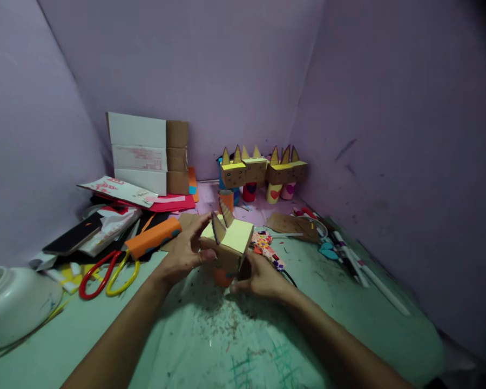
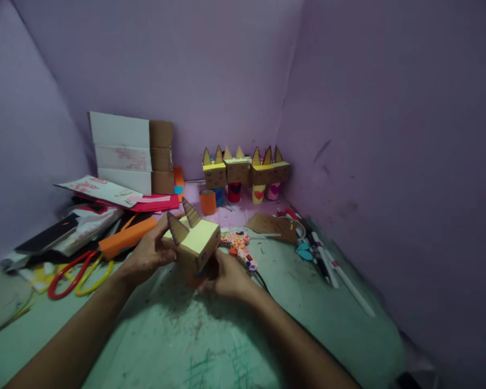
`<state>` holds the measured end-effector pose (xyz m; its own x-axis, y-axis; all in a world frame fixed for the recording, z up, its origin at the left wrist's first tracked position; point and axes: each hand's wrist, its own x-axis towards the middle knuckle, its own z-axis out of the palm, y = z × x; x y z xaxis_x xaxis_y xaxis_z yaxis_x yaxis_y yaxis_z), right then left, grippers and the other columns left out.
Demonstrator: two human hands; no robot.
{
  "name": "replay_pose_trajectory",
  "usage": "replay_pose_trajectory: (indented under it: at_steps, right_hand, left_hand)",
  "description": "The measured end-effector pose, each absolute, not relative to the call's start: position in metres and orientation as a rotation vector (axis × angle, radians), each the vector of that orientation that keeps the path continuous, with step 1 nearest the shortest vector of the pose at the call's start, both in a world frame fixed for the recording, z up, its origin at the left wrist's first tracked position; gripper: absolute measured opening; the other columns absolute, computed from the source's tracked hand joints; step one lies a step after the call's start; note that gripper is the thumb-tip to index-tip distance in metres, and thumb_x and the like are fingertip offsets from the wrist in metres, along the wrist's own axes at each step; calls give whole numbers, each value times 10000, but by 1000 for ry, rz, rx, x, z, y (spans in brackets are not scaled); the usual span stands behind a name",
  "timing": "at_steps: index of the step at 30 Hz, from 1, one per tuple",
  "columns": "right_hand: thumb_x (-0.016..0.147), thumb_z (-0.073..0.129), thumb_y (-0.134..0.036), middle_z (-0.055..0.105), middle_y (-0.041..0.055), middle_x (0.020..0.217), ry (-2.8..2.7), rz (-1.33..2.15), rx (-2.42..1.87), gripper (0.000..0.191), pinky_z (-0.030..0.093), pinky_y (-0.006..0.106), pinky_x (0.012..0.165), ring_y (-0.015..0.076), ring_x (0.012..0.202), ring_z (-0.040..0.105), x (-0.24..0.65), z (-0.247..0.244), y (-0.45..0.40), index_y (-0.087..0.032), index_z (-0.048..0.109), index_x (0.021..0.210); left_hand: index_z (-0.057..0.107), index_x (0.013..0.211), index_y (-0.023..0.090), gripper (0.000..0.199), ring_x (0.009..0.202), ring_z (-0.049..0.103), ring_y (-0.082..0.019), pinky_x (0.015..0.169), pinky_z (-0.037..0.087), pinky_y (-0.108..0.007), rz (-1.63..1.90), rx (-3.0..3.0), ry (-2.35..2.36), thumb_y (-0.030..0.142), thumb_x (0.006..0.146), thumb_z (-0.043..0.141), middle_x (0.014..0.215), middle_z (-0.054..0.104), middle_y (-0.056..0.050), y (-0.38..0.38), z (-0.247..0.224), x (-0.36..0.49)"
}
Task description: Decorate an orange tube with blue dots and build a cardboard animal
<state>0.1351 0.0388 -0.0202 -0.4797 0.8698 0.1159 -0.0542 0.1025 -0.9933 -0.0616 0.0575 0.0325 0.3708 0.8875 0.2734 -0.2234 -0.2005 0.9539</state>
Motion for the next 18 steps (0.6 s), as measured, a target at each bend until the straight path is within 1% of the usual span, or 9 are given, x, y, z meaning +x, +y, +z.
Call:
replay_pose_trajectory:
  at_steps: [2, 4, 7, 10, 12, 15, 18]
  right_hand:
    - [522, 795, -154, 694, 49, 954, -1616, 1494, -842, 511, 478, 415, 882, 264, 919, 634, 125, -19, 40, -166, 641, 1008]
    - [528, 779, -161, 685, 34, 906, -1619, 1483, -814, 434, 491, 376, 829, 240, 870, 626, 119, -16, 38, -162, 639, 939]
    - [543, 771, -184, 665, 26, 897, -1610, 1444, -771, 422, 488, 325, 768, 206, 833, 604, 115, -11, 33, -158, 613, 934]
    - [590, 712, -191, 640, 4, 847, -1601, 1362, -803, 333, 472, 290, 699, 174, 756, 581, 114, -8, 30, -173, 602, 903]
    - [591, 676, -192, 608, -11, 781, -1566, 1282, -877, 285, 450, 274, 642, 157, 686, 549, 115, -5, 30, -180, 587, 862]
    - [560, 666, -188, 563, -28, 725, -1530, 1162, -1006, 292, 410, 259, 584, 138, 627, 487, 118, 0, 29, -192, 553, 829]
    - [549, 665, -184, 537, -36, 699, -1556, 1142, -1062, 287, 388, 255, 566, 133, 608, 458, 121, 4, 28, -199, 542, 808]
  left_hand:
    - [542, 1304, 210, 805, 1339, 377, -377, 1044, 394, -425, 1111, 1398, 629, 394, 579, 839, 1355, 552, -121, 59, 28, -64]
    - [558, 1279, 198, 732, 1260, 478, -363, 998, 434, -438, 1082, 1372, 565, 409, 623, 804, 1239, 631, -126, 60, 25, -67]
    - [627, 1181, 184, 565, 1145, 576, -327, 973, 453, -442, 1088, 1320, 459, 416, 680, 746, 1113, 683, -117, 60, 29, -68]
    - [657, 1122, 202, 467, 1141, 578, -317, 986, 445, -432, 1116, 1274, 448, 410, 707, 711, 1102, 684, -103, 56, 39, -66]
    - [630, 1156, 221, 511, 1168, 557, -326, 996, 433, -442, 1146, 1228, 449, 419, 692, 715, 1139, 669, -96, 52, 46, -64]
    - [533, 1268, 242, 698, 1210, 521, -337, 1002, 422, -454, 1210, 1178, 485, 460, 640, 745, 1227, 626, -98, 47, 51, -61]
    - [451, 1337, 234, 823, 1242, 492, -329, 1019, 408, -430, 1238, 1213, 576, 489, 621, 763, 1287, 587, -111, 45, 50, -54]
